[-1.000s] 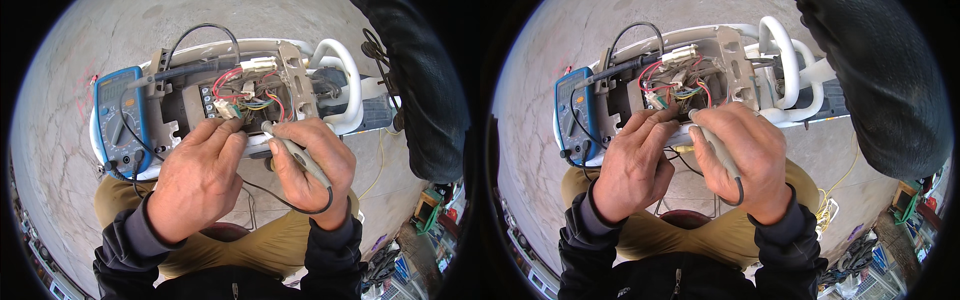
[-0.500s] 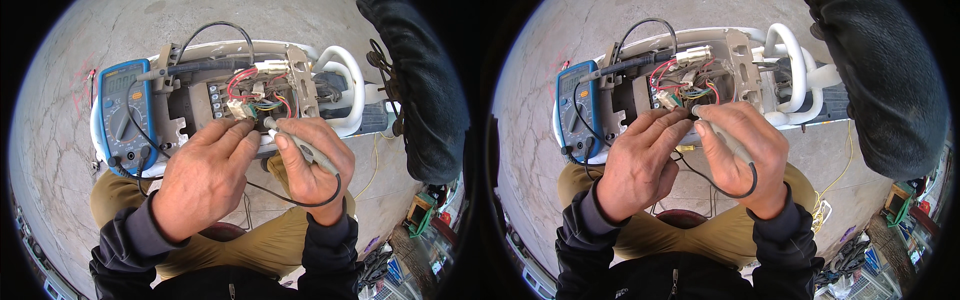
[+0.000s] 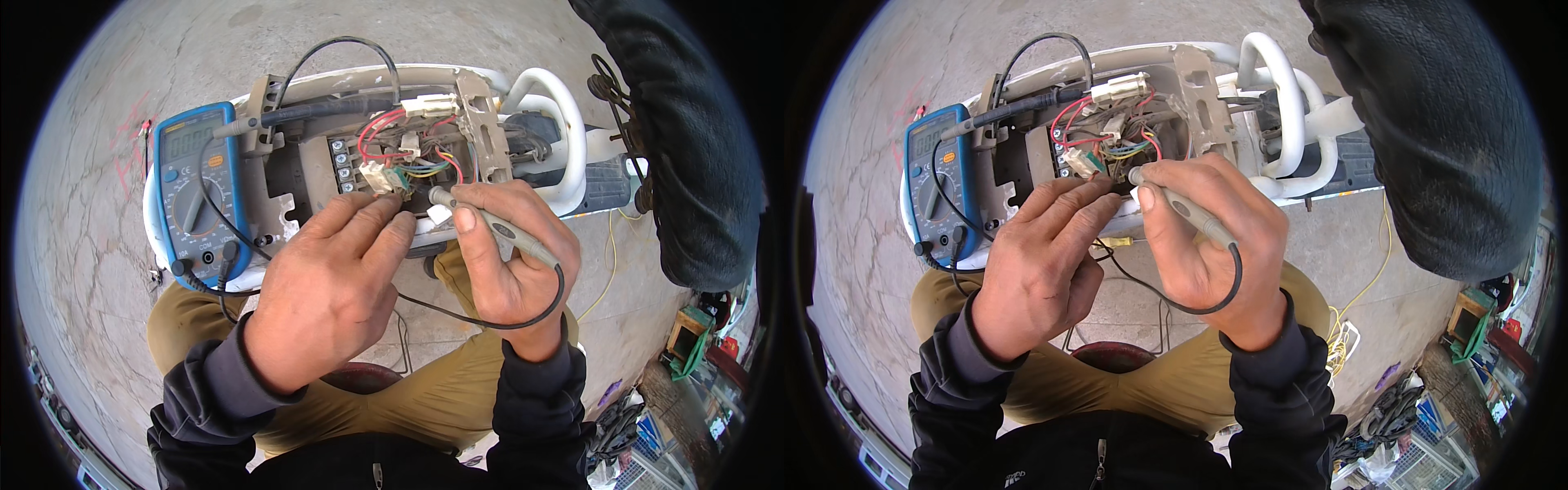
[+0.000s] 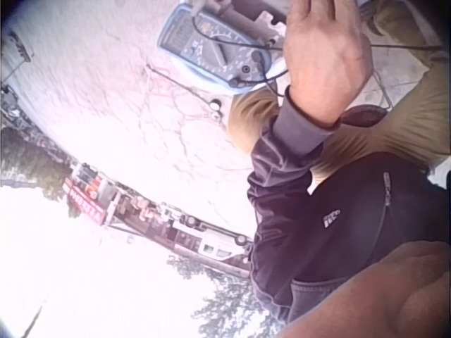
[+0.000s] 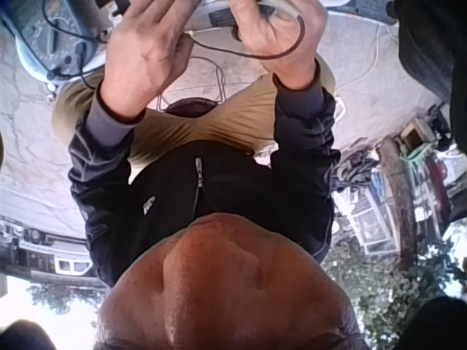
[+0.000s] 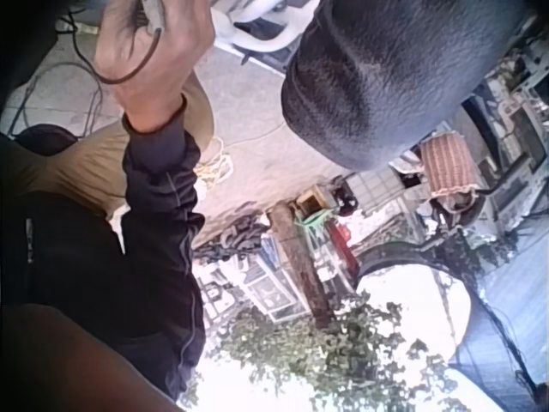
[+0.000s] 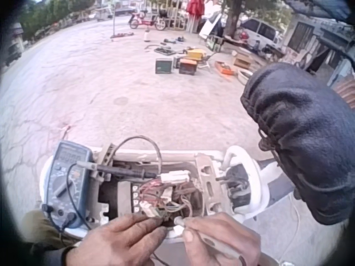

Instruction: The person uses a digital multimeter to test continuity and voltage across multiple wires and connectors in a scooter's exposed wiring harness. They probe individual wires and connector pins, observe the multimeter readings, and reposition probes to different points throughout the clip.

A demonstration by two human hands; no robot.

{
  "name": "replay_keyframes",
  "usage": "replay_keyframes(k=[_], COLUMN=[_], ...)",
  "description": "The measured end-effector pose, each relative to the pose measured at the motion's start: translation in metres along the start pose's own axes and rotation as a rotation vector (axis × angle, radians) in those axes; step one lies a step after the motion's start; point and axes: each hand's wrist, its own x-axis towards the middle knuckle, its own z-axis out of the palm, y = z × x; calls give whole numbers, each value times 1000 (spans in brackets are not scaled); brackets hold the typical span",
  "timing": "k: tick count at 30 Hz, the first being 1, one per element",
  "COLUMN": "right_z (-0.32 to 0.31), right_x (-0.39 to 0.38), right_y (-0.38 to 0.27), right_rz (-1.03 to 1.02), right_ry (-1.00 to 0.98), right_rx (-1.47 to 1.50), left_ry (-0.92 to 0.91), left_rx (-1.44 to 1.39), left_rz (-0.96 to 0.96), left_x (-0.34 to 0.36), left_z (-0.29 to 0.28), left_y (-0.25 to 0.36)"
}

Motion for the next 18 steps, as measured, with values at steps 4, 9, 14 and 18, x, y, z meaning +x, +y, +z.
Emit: replay_keyframes(k=[4,9,14,18], right_z=[2,2,-3,-4], right_x=[0,-3,-2,-1], right_y=[2,3,2,3], right_rz=[-2,-16,21,-4], right_ry=[-4,-5,9,33], right_rx=[50,95,22,33], left_ry=[-22,-14,-29,12], left_rx=[46,45,41,-13], left_rz=[12,-1,8,-13], left_x=[0,1,2,2], left_z=[-1,0,-1,2], left_y=[1,4,3,3])
